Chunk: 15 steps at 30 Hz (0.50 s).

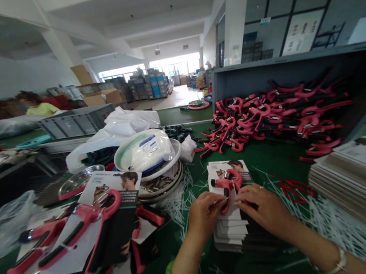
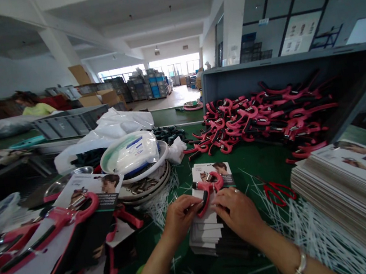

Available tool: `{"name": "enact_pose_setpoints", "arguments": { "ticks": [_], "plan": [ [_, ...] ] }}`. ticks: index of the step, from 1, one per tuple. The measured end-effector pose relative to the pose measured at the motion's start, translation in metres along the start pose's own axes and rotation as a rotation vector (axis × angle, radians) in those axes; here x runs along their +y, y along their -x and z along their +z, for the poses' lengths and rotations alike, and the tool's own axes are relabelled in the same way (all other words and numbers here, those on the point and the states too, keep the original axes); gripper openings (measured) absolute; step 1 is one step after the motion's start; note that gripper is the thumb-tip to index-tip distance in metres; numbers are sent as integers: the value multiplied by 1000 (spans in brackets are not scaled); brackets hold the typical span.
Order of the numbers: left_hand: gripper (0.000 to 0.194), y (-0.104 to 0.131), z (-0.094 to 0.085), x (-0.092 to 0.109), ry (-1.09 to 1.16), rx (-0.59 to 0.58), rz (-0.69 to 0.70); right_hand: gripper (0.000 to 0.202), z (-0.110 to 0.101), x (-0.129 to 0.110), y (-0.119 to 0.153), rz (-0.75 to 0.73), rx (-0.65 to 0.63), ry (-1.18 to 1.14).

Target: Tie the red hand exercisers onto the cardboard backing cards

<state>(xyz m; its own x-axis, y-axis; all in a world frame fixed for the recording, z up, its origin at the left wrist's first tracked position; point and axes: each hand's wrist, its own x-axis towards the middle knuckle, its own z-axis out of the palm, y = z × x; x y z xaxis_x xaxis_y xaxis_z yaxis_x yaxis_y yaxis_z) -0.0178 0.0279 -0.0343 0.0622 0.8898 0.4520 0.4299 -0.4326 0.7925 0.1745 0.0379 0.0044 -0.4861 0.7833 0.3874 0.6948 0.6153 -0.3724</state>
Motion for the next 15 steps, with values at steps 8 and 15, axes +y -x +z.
{"name": "enact_pose_setpoints", "arguments": {
  "ticks": [8,15],
  "plan": [
    [10,-1,-1,-2,23,25,-10,13,13,-7,-10,49,54,-147],
    [20,1,-1,-11,33,110,-221,15,0,-11,-7,92,0,-84]
  ]
}}
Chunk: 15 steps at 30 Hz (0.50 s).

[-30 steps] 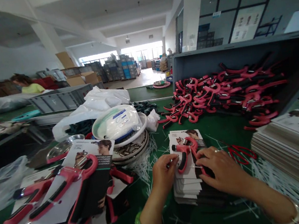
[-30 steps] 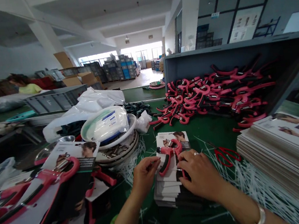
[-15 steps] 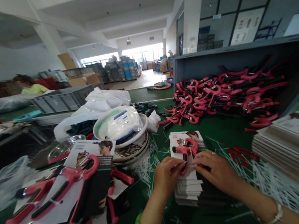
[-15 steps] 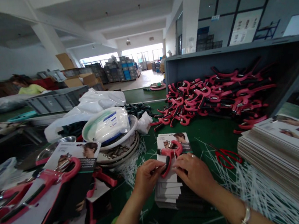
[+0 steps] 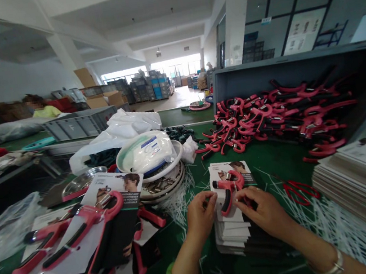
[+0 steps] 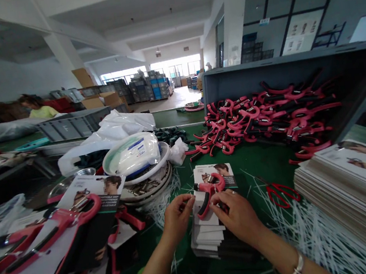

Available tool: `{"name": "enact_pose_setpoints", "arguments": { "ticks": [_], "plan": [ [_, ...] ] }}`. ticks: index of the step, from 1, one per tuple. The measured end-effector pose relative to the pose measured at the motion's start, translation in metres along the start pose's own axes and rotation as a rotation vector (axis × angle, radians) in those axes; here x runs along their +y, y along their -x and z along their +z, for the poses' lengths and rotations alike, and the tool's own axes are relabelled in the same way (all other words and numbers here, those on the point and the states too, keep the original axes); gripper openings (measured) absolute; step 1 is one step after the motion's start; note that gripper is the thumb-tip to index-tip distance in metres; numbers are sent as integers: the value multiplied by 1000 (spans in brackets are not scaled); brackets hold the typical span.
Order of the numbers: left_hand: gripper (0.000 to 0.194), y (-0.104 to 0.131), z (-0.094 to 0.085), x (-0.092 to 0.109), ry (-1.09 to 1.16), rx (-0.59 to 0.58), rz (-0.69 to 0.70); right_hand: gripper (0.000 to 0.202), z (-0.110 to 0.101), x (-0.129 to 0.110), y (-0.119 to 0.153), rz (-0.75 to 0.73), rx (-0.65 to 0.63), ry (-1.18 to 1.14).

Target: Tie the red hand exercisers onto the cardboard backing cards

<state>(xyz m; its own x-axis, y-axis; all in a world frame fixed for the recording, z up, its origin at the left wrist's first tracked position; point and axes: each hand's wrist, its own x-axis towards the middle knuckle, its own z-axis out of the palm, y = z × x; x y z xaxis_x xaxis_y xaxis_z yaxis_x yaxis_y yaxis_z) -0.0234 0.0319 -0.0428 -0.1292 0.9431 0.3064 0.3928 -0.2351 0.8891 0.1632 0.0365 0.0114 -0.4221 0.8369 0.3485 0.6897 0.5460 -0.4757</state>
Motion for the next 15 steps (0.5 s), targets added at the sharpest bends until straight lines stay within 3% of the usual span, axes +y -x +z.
{"name": "enact_pose_setpoints", "arguments": {
  "ticks": [4,9,12,15],
  "plan": [
    [26,-2,1,-7,158,-40,-174,17,-8,6,1,-112,-67,92],
    [26,-2,2,-7,247,-90,-160,18,-10,6,2,-224,-113,409],
    [25,-1,3,-7,276,-111,-161,18,-10,-1,4,-177,-156,435],
    [27,0,3,-3,342,-78,-205,21,-11,-5,5,-39,-129,299]
  ]
}}
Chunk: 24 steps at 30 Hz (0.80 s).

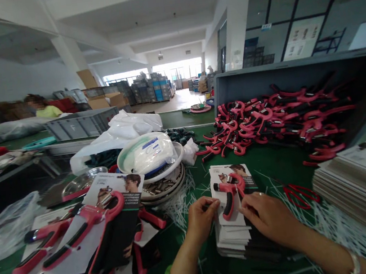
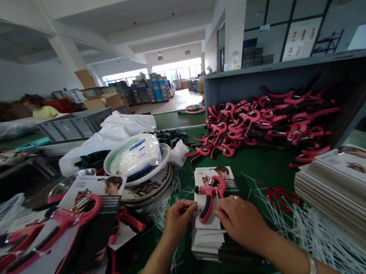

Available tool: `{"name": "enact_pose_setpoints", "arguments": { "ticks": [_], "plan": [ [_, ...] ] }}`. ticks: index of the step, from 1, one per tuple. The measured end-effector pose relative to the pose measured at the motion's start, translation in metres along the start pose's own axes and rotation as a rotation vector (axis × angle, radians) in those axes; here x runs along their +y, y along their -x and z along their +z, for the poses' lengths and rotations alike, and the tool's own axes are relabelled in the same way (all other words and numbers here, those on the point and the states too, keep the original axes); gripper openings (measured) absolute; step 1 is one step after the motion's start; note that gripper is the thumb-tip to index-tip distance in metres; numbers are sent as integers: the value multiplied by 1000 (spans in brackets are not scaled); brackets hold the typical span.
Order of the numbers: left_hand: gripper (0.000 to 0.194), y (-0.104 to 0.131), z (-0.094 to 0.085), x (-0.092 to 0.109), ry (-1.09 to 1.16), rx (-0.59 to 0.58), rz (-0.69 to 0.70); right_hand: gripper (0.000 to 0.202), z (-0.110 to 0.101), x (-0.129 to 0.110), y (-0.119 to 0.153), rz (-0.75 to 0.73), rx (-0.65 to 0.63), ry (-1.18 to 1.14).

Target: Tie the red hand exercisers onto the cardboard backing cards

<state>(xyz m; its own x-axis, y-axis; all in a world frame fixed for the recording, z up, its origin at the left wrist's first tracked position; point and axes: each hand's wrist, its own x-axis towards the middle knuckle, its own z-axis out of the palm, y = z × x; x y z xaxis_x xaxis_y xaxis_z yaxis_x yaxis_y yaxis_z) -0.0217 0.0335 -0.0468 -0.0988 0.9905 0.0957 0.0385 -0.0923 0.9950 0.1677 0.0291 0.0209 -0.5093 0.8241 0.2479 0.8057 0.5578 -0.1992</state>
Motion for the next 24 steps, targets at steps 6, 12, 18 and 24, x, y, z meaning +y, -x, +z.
{"name": "enact_pose_setpoints", "arguments": {
  "ticks": [6,12,18,24],
  "plan": [
    [39,8,12,13,131,73,-59,27,-4,5,-1,181,8,-174],
    [41,15,16,9,124,86,-161,27,-7,5,2,199,-30,-76],
    [65,34,14,26,-279,-65,-18,27,-8,6,4,229,-65,-99],
    [38,38,20,27,-573,-81,134,34,-12,18,8,279,-30,-230]
  ]
}}
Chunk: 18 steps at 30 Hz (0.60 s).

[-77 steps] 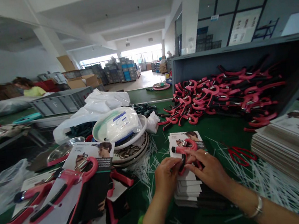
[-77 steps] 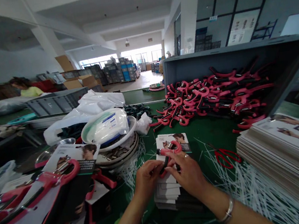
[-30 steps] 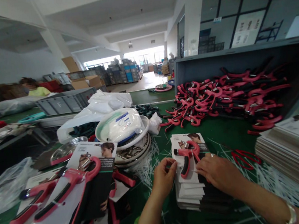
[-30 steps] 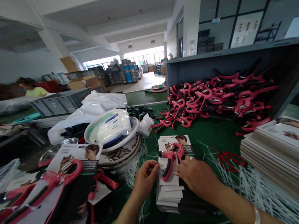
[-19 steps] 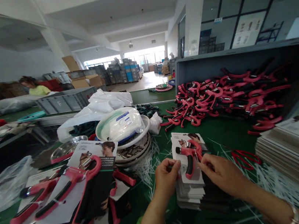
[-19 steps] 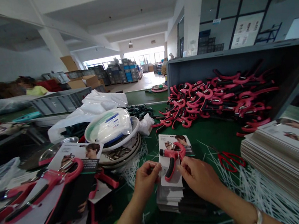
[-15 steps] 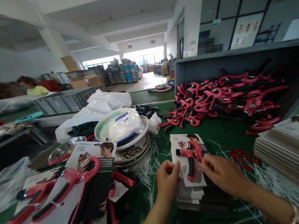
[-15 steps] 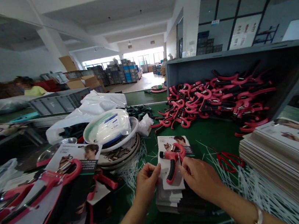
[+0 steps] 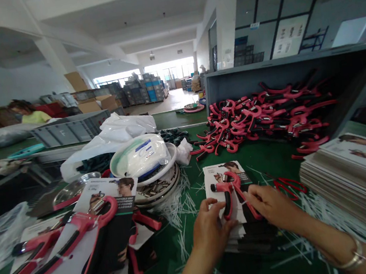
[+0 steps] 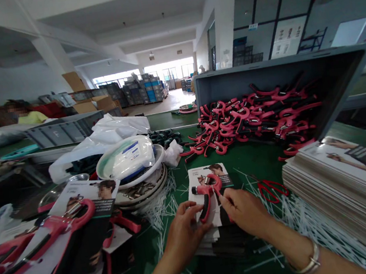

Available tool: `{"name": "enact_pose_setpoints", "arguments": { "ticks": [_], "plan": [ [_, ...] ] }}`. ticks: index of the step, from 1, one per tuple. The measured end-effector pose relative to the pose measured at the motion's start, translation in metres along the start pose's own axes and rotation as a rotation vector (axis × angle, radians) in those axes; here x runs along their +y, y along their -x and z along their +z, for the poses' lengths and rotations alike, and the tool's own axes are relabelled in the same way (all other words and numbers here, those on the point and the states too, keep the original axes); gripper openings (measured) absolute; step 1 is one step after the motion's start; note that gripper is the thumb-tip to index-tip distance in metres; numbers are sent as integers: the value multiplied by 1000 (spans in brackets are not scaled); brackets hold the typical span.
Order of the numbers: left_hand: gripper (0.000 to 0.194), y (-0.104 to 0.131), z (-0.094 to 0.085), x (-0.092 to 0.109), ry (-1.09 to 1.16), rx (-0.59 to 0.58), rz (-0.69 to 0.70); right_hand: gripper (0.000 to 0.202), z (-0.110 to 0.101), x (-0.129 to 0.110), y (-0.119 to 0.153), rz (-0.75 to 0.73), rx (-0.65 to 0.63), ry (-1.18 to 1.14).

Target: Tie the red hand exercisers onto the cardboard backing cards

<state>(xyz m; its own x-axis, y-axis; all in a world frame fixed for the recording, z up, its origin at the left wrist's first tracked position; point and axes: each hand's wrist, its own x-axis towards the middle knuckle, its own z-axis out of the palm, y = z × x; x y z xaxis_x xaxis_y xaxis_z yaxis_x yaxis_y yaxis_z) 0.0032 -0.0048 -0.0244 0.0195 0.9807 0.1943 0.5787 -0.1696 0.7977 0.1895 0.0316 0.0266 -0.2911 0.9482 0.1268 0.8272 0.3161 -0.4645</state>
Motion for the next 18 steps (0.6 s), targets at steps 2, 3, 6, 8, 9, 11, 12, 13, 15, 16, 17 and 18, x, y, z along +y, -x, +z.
{"name": "enact_pose_setpoints", "arguments": {
  "ticks": [2,3,6,8,9,11,12,13,15,16,17,18],
  "plan": [
    [29,-2,0,0,8,4,-4,35,-4,4,1,15,21,-93],
    [27,-3,0,0,10,6,-3,35,-7,5,2,21,31,-147],
    [22,-5,-2,1,3,-2,14,38,-18,11,4,44,107,-276],
    [18,-5,-1,1,4,13,7,41,-26,16,5,83,199,-307],
    [18,-5,-1,0,9,26,0,42,-29,18,5,98,237,-306],
    [19,-6,0,-3,28,49,-3,44,-34,21,6,94,262,-290],
    [21,-6,0,-5,40,51,-1,44,-36,22,7,76,256,-280],
    [24,-5,-1,-6,50,48,0,44,-36,23,9,52,245,-274],
    [31,-4,-5,-8,53,54,-4,44,-37,23,14,2,221,-274],
    [33,-4,-8,-7,42,69,-1,44,-37,23,17,-24,207,-274],
    [34,-3,-10,-5,24,95,12,43,-37,24,21,-50,194,-269],
    [34,-2,-13,-2,3,120,39,42,-38,24,24,-82,178,-258]
  ]
}}
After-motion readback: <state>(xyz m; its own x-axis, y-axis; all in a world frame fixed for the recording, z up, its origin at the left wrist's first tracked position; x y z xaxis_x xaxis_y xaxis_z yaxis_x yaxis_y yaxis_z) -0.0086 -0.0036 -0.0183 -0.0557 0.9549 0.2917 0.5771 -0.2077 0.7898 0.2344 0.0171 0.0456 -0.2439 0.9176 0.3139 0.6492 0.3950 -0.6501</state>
